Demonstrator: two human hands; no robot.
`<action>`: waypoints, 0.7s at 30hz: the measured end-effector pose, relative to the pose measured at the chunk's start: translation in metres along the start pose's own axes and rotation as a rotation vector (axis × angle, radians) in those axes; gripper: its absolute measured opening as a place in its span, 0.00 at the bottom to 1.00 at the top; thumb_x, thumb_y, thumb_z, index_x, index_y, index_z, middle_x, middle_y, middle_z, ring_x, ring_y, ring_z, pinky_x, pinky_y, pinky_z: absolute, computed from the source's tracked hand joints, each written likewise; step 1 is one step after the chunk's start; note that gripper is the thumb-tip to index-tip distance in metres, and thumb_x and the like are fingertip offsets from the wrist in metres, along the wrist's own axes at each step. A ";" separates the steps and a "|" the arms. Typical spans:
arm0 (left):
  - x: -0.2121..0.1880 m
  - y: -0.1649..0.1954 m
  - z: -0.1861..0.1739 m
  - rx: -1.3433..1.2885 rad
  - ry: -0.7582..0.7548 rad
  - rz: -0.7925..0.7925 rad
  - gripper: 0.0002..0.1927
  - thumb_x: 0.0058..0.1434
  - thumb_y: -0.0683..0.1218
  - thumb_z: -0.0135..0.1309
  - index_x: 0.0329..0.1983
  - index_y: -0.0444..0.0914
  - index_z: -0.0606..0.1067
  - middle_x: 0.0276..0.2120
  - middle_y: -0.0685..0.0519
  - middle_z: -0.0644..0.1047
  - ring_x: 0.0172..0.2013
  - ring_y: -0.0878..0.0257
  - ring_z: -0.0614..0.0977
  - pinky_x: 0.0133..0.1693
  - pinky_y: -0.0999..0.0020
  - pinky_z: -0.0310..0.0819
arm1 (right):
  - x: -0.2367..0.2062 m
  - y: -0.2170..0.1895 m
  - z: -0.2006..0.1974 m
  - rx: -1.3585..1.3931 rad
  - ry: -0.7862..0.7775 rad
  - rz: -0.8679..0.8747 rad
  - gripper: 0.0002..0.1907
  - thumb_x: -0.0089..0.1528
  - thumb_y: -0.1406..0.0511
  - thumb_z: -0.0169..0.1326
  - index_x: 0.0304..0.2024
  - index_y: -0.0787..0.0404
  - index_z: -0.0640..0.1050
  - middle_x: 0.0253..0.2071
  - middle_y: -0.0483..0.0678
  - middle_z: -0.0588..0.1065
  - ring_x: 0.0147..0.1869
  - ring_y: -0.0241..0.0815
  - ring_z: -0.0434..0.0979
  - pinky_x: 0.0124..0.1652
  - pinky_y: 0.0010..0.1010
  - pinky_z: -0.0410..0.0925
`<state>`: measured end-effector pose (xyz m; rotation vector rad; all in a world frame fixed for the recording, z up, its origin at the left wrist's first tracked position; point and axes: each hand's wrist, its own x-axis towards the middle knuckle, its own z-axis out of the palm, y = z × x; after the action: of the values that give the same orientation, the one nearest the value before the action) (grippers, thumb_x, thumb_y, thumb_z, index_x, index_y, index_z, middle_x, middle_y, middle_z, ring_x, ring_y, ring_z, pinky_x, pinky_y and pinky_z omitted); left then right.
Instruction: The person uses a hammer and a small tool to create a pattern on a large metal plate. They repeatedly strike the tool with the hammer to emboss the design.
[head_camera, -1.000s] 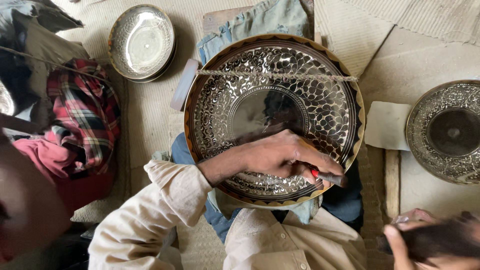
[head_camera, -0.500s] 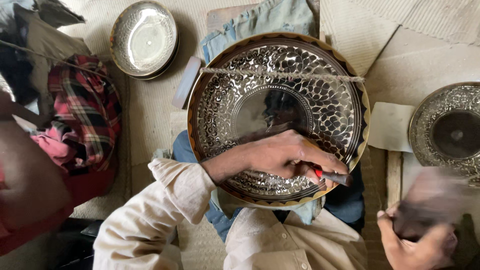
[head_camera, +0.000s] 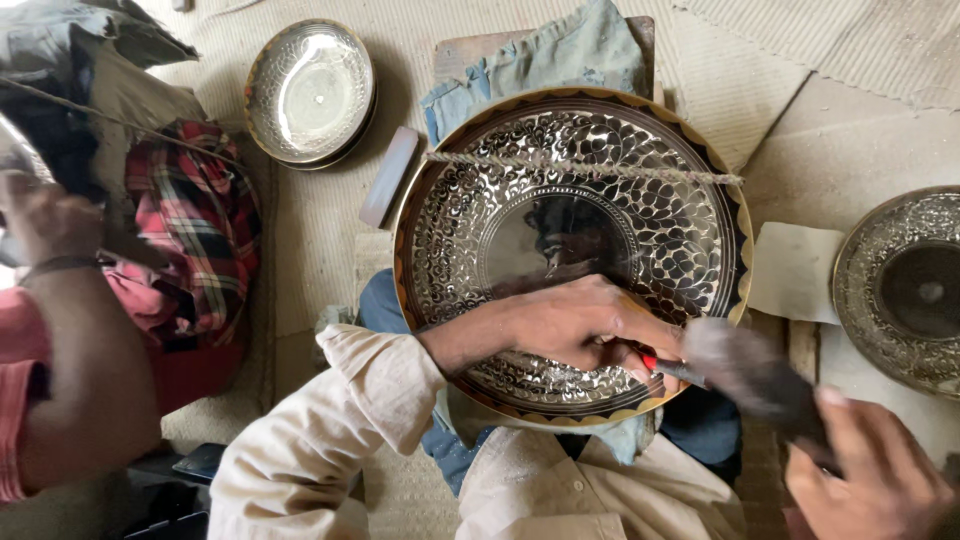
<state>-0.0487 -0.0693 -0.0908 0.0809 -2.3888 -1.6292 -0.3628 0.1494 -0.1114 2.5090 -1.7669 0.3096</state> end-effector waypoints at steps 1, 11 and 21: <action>0.000 -0.001 0.000 -0.045 0.013 0.021 0.41 0.45 0.29 0.53 0.65 0.45 0.73 0.55 0.51 0.82 0.51 0.58 0.87 0.48 0.64 0.82 | 0.002 -0.001 0.000 0.018 -0.013 0.072 0.23 0.45 0.69 0.66 0.43 0.59 0.75 0.45 0.59 0.83 0.45 0.57 0.84 0.43 0.43 0.76; -0.001 -0.002 0.001 0.016 0.050 0.055 0.44 0.47 0.30 0.53 0.69 0.48 0.70 0.61 0.51 0.79 0.53 0.55 0.86 0.50 0.63 0.82 | 0.024 -0.018 -0.018 0.117 -0.056 0.414 0.30 0.46 0.70 0.68 0.52 0.62 0.75 0.47 0.58 0.80 0.49 0.51 0.84 0.52 0.39 0.77; -0.003 -0.008 0.004 0.042 0.026 0.058 0.44 0.44 0.32 0.55 0.69 0.48 0.70 0.60 0.51 0.79 0.55 0.55 0.85 0.52 0.62 0.81 | 0.011 -0.003 -0.007 0.199 -0.063 0.373 0.30 0.48 0.69 0.66 0.53 0.68 0.76 0.48 0.59 0.78 0.51 0.54 0.83 0.51 0.41 0.77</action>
<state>-0.0477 -0.0685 -0.0998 0.0402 -2.3833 -1.5430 -0.3570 0.1419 -0.1023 2.3151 -2.3360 0.4490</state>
